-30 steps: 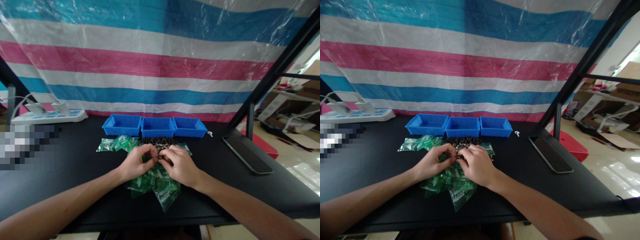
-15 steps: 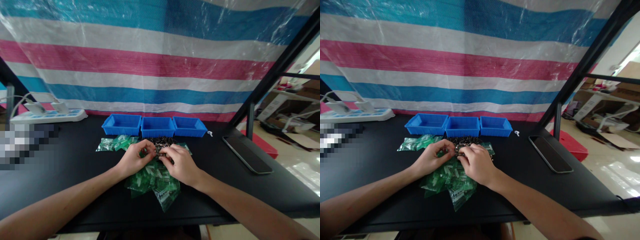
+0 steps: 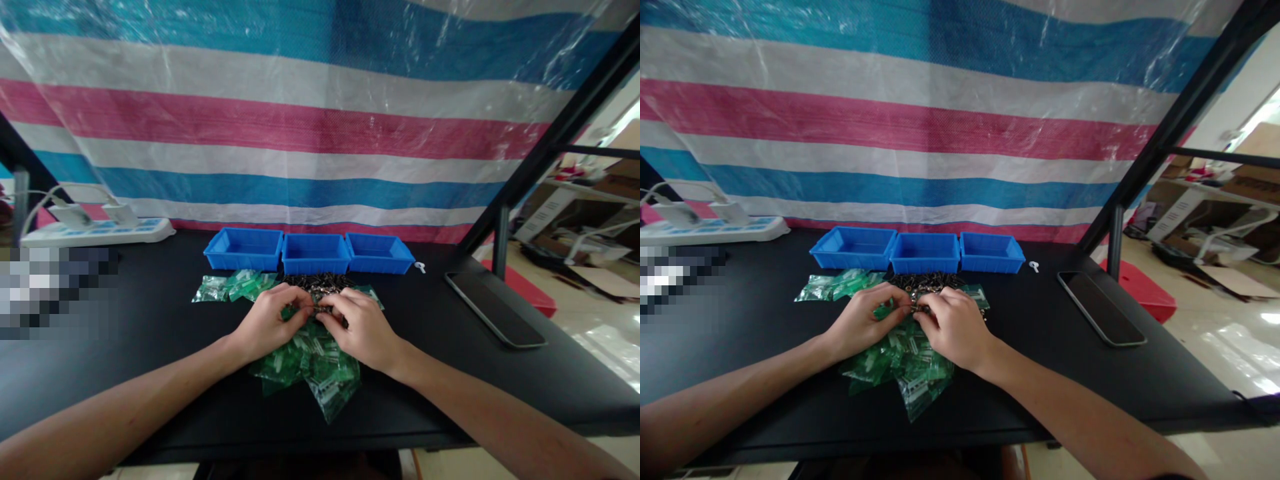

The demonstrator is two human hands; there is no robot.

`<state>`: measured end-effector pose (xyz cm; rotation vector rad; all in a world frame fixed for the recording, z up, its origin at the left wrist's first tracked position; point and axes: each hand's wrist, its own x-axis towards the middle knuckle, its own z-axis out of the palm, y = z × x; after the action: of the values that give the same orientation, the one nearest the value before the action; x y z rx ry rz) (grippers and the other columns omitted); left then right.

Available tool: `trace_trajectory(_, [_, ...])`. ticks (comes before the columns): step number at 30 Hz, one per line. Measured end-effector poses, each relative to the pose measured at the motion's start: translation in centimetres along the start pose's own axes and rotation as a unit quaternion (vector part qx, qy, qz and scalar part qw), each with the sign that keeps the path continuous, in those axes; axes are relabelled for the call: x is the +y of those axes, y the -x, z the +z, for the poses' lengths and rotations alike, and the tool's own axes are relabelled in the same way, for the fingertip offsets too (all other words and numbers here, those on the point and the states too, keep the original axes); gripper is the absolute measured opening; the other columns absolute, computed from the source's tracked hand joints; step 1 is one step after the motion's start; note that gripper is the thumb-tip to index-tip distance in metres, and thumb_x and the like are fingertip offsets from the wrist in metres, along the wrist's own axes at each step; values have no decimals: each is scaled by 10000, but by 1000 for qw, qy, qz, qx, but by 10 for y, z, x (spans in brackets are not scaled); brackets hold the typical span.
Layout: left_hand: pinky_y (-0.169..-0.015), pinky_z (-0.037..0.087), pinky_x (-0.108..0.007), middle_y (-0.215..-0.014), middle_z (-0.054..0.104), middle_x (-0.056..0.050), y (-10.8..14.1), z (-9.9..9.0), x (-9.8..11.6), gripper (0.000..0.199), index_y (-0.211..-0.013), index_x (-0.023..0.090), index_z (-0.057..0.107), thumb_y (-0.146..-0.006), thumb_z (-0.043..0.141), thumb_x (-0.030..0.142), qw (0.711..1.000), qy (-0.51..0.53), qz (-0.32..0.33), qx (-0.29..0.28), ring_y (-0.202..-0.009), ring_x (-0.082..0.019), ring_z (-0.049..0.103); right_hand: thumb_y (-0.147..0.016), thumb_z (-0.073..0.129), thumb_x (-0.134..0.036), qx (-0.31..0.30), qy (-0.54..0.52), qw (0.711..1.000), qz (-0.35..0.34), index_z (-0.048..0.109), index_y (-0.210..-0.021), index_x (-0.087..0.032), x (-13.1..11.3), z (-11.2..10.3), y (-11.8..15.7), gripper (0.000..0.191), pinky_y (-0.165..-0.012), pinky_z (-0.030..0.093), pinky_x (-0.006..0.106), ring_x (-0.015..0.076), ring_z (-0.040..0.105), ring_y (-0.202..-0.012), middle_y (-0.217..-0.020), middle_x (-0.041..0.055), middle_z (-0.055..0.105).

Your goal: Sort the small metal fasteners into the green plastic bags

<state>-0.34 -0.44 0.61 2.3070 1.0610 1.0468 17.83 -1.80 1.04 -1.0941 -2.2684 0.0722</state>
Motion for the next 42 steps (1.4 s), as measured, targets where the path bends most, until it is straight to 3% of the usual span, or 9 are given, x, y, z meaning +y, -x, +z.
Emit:
trace_trajectory(9, [-617, 401, -206, -693, 555, 8, 0, 0, -1, 73, -743, 158, 544, -780, 492, 121, 1000, 1, -1, -7, -665, -113, 504, -787, 553, -221, 14, -8, 1000, 0, 583, -911, -167, 1, 1, 0, 138, -633, 394, 249, 136, 521, -629, -652, 11, 554])
trace_trajectory(42, [-661, 416, -225, -729, 594, -3, -1, 1, -1, 77, -773, 169, 575, -789, 508, 134, 999, -35, 21, -15, -716, -131, 529, -770, 505, -194, -1, -21, 1000, 5, 520, -763, -166, -2, -1, 0, 32, -596, 348, 241, 135, 485, -609, -585, -5, 504])
